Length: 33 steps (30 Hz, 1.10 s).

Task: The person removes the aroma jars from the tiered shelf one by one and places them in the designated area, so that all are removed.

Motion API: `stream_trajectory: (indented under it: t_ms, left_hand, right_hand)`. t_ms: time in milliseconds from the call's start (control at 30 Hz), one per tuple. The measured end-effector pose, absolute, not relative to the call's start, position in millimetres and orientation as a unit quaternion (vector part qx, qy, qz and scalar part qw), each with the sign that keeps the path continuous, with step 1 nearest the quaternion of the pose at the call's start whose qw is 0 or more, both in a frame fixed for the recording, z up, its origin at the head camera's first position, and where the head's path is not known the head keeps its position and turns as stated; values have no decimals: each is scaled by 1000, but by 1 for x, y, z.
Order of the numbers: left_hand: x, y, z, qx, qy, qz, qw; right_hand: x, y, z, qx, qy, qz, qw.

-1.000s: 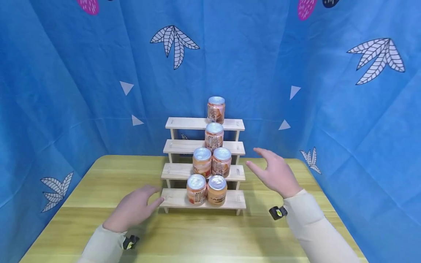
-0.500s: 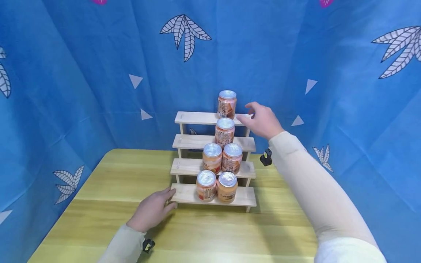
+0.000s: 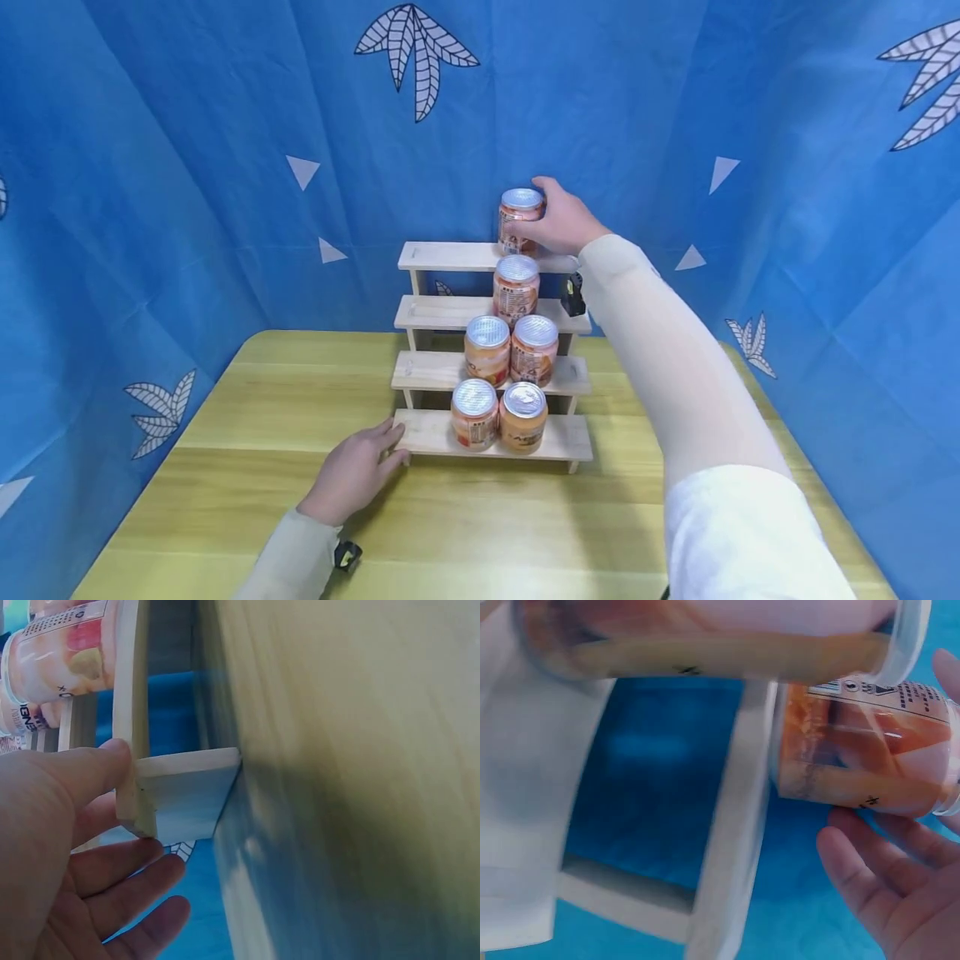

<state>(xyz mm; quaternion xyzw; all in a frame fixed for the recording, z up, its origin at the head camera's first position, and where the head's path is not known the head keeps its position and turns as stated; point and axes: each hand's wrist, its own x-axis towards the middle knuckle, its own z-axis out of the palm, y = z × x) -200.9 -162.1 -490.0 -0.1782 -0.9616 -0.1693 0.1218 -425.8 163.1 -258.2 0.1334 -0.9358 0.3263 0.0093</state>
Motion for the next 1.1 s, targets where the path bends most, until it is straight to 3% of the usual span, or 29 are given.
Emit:
stream_trajectory:
  t_ms: [333,667,1100]
  left_hand:
    - [-191,-157,-491,-130,-964,-211,99]
    - [-197,-151,-489,-121,-958,-238,102]
    - [-203,-152,-494,-128,-957,-237,110]
  right_hand:
    - [-434,149,-267,146,-936,320,-3]
    - [-433,162,-266,129,-923,358,67]
    - [-406,220,-266,89,-929,349,89]
